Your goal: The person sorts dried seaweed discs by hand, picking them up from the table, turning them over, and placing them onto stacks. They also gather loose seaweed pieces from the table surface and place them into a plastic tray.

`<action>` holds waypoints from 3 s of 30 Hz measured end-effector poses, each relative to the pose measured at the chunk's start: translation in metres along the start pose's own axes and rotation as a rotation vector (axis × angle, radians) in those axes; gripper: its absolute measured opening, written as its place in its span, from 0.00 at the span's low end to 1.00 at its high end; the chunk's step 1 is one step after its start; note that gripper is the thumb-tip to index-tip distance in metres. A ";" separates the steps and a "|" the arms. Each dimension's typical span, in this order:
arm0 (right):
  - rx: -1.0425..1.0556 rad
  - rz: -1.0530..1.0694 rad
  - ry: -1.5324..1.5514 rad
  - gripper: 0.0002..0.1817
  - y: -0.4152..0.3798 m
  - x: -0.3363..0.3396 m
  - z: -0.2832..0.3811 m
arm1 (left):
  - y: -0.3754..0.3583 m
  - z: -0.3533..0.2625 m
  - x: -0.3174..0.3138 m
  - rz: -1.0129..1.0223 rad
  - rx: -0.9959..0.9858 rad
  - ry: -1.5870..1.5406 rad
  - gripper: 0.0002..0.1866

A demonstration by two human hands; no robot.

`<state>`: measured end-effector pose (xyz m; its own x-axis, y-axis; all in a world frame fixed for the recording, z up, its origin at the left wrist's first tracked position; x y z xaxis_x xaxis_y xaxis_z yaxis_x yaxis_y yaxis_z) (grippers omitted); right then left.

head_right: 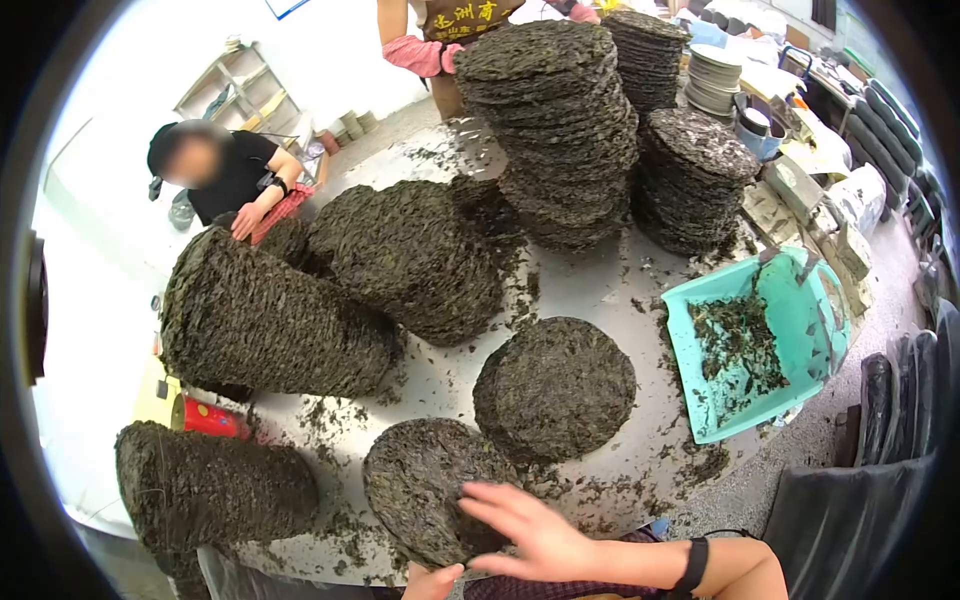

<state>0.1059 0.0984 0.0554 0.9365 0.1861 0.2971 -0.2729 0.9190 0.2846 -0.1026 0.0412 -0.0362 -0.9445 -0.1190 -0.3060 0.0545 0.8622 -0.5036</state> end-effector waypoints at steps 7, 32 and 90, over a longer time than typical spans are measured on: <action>-0.012 0.068 -0.052 0.31 -0.002 0.001 -0.006 | 0.005 0.008 0.005 -0.067 -0.035 0.004 0.37; -0.397 -0.708 -0.295 0.33 -0.009 0.126 -0.105 | 0.048 -0.021 -0.053 0.227 -0.078 -0.243 0.48; -0.069 -1.540 -1.169 0.37 0.094 0.473 -0.093 | 0.057 0.014 -0.020 -0.034 -0.148 0.265 0.26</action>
<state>0.5440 0.3048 0.1377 -0.2697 -0.9322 0.2412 0.5496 0.0567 0.8335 -0.0759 0.0863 -0.0698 -0.9977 -0.0328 -0.0599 -0.0075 0.9245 -0.3811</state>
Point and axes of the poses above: each hand's wrist, its own y-axis towards the middle knuckle, its own x-axis out of the back of the hand, z = x × y, the point moved 6 cm from there along y, towards the middle knuckle, and after that the axes turned 8 degrees about -z, right-handed, at the moved point
